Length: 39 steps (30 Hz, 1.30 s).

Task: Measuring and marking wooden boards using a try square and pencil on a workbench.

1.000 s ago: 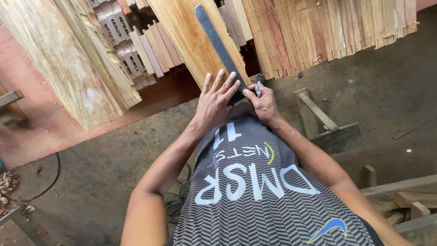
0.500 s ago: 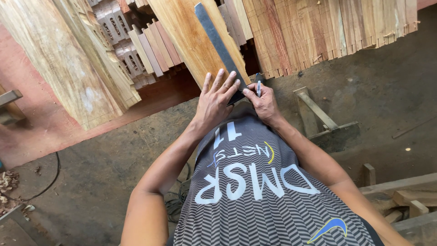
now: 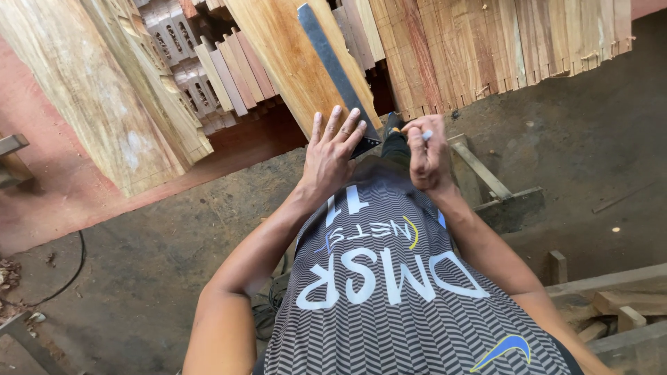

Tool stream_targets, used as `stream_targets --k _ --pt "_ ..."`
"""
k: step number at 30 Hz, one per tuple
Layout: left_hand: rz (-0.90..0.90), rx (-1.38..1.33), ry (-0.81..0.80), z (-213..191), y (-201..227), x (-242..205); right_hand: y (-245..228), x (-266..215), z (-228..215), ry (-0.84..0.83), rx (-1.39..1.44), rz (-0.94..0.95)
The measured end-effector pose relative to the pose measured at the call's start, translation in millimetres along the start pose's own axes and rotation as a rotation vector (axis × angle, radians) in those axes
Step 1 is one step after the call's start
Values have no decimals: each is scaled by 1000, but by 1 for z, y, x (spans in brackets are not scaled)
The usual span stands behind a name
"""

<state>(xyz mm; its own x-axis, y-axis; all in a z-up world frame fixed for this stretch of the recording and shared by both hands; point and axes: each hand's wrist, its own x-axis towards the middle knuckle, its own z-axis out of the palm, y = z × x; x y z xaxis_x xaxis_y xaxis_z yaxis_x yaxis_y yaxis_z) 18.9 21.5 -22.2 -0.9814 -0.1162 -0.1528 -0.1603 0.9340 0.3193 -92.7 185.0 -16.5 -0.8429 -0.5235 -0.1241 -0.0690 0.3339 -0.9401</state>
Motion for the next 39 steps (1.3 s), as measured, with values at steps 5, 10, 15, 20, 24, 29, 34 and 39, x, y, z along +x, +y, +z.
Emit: stream_targets --k 5,10,15,20,24,29,34,39 --pt "-9 0 18 2 2 0 -28 1 -23 -22 -101 -336" --pt "-1 2 30 3 0 -1 -15 -5 -25 -72 -53 -296" --pt "5 7 33 5 0 -1 -37 -7 -12 -35 -99 -414" --pt "5 13 11 3 1 0 -38 -7 -5 -16 -169 -588" --pt "0 22 -2 4 1 1 -35 -7 -3 -14 -156 -586" --pt "0 6 -23 0 2 -1 -35 -8 -2 -32 -145 -549" --pt "0 8 -12 -4 3 0 -35 -6 -1 -36 -141 -573" --pt "5 -3 -8 -4 3 -1 -38 -4 -1 -48 -161 -569"
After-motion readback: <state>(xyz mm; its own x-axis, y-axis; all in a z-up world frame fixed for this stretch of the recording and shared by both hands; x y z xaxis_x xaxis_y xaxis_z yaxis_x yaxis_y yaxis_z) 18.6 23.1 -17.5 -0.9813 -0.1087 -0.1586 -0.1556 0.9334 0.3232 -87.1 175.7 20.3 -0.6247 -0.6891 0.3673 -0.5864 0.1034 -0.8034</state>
